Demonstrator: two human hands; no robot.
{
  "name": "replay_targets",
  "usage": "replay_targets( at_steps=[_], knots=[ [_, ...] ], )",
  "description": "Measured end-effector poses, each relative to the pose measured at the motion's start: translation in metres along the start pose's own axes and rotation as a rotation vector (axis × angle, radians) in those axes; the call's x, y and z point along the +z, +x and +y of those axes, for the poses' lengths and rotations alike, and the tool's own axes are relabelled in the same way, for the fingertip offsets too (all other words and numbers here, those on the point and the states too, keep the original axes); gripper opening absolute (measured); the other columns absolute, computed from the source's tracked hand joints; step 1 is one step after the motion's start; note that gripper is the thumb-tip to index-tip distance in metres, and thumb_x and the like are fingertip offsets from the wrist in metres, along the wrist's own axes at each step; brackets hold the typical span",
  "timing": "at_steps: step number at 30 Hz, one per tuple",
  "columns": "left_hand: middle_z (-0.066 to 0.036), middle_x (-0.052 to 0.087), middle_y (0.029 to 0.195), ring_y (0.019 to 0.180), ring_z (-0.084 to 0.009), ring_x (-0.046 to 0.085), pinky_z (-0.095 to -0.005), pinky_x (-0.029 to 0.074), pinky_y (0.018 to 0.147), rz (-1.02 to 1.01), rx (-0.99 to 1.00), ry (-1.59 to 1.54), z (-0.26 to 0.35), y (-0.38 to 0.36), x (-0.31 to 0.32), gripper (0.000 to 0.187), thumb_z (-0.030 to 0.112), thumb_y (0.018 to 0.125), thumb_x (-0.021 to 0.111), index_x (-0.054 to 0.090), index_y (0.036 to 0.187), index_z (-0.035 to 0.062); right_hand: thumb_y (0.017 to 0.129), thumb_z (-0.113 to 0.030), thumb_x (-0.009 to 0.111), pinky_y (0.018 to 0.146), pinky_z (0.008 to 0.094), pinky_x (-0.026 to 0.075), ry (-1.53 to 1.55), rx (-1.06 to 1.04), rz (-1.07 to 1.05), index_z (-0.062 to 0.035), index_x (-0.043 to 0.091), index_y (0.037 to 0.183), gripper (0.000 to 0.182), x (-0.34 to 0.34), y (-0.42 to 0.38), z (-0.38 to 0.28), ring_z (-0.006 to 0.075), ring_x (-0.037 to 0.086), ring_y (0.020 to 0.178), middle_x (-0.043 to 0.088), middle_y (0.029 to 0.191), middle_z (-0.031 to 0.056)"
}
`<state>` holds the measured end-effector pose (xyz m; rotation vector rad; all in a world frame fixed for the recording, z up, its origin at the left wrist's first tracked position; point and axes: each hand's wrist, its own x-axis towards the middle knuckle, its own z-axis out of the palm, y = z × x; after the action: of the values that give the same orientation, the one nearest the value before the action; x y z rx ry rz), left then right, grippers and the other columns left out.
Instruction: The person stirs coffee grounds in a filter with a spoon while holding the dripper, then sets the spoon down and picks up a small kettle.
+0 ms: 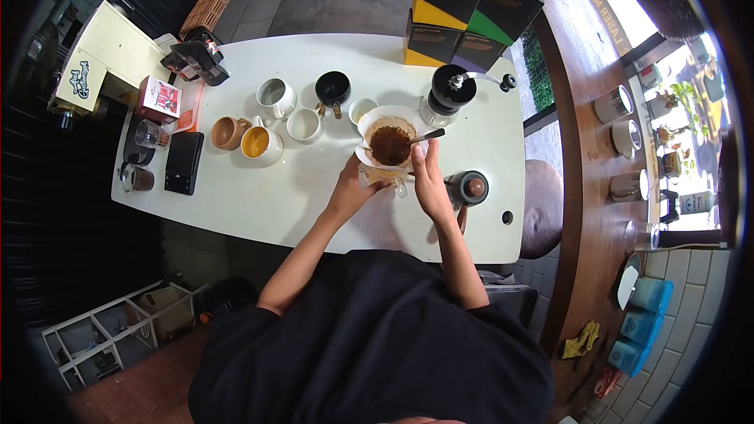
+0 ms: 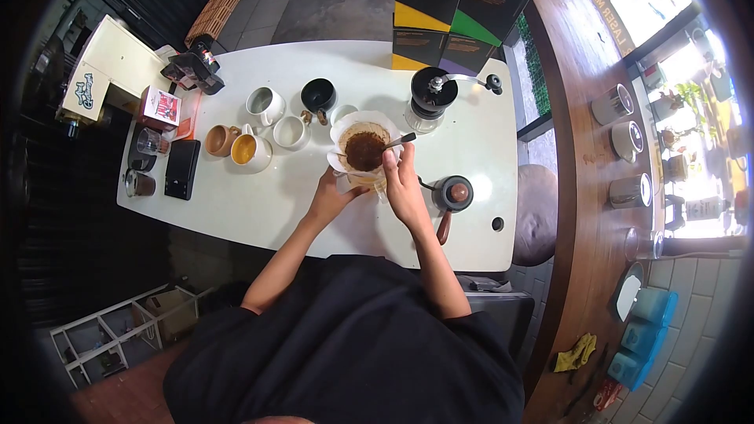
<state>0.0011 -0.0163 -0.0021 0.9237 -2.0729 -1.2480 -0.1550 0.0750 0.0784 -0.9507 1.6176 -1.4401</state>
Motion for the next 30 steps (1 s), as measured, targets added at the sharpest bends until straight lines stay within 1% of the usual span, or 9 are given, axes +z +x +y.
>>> replay_targets(
  at_steps=[3,5,7,11,14,17,19,26,30],
  knots=[
    [-0.018,0.064,0.123,0.118,-0.0321,0.06,-0.0406,0.046,0.1,0.029,0.01,-0.01,-0.006,0.001,0.003,0.077,0.028,0.076,0.086,0.045,0.134,-0.0021,0.107,-0.043,0.037,0.106,0.0448,0.039,-0.065,0.019,0.051,-0.0047,0.023,0.145,0.055,0.001,0.001,0.01,0.0377,0.052,0.127,0.05,0.134,0.0307],
    [-0.018,0.064,0.122,0.117,-0.0317,0.061,-0.0405,0.047,0.099,0.04,0.015,-0.014,-0.01,0.001,0.004,0.075,0.026,0.076,0.086,0.045,0.133,-0.0021,0.106,-0.042,0.037,0.104,0.0446,0.04,-0.036,0.062,0.015,-0.0047,0.023,0.145,0.056,-0.003,0.001,0.006,0.0371,0.054,0.125,0.052,0.134,0.0301],
    [-0.018,0.059,0.127,0.118,-0.034,0.058,-0.0415,0.047,0.098,0.031,0.045,-0.054,-0.01,0.002,0.003,0.073,0.014,0.074,0.085,0.045,0.134,0.0026,0.106,-0.042,0.038,0.103,0.0444,0.042,-0.006,0.105,-0.022,-0.0047,0.023,0.145,0.056,-0.004,0.001,0.003,0.0365,0.055,0.124,0.053,0.133,0.0295],
    [-0.016,0.062,0.124,0.116,-0.0329,0.06,-0.0407,0.048,0.097,0.034,0.04,-0.099,-0.004,0.002,0.0,0.071,0.012,0.073,0.086,0.046,0.132,0.0027,0.106,-0.041,0.04,0.102,0.0442,0.043,-0.013,0.033,-0.013,-0.0051,0.02,0.147,0.058,-0.002,0.0,0.002,0.037,0.057,0.122,0.055,0.132,0.0286],
    [-0.016,0.065,0.121,0.114,-0.0301,0.063,-0.0391,0.049,0.096,0.044,0.045,-0.059,-0.005,-0.001,-0.001,0.072,0.021,0.075,0.087,0.047,0.132,0.0006,0.106,-0.041,0.041,0.102,0.0445,0.043,-0.039,0.024,-0.009,-0.0057,0.019,0.149,0.059,-0.002,-0.001,0.003,0.0374,0.057,0.122,0.055,0.133,0.0284],
    [-0.015,0.066,0.12,0.112,-0.0295,0.064,-0.0388,0.05,0.095,0.048,0.06,-0.086,-0.007,-0.005,-0.002,0.067,0.019,0.075,0.087,0.051,0.129,0.0004,0.106,-0.04,0.041,0.103,0.0449,0.043,-0.066,0.027,-0.017,-0.0061,0.02,0.15,0.06,-0.002,-0.004,0.003,0.0375,0.057,0.122,0.054,0.134,0.0284],
    [-0.015,0.065,0.119,0.113,-0.0294,0.063,-0.0392,0.051,0.094,0.038,0.065,-0.059,-0.007,-0.011,-0.005,0.067,0.013,0.075,0.085,0.048,0.129,0.0018,0.106,-0.04,0.042,0.103,0.0451,0.043,-0.086,0.021,-0.021,-0.006,0.02,0.15,0.059,-0.001,-0.006,0.005,0.0375,0.057,0.122,0.053,0.135,0.0285],
    [-0.016,0.066,0.119,0.111,-0.03,0.065,-0.0388,0.051,0.094,0.041,0.019,-0.054,-0.02,-0.032,-0.019,0.064,0.012,0.075,0.086,0.049,0.126,-0.0001,0.103,-0.036,0.047,0.104,0.0458,0.043,-0.018,0.077,-0.112,-0.0032,0.021,0.15,0.063,0.013,-0.017,0.009,0.0402,0.053,0.127,0.051,0.139,0.0285],
    [-0.016,0.065,0.12,0.112,-0.0311,0.064,-0.0389,0.05,0.094,0.018,-0.012,-0.029,-0.025,-0.043,-0.029,0.065,0.012,0.075,0.085,0.049,0.128,0.0001,0.103,-0.04,0.048,0.106,0.0465,0.041,-0.067,0.006,-0.154,-0.001,0.02,0.151,0.068,0.022,-0.025,0.005,0.0424,0.049,0.131,0.046,0.143,0.0293]
  ],
)
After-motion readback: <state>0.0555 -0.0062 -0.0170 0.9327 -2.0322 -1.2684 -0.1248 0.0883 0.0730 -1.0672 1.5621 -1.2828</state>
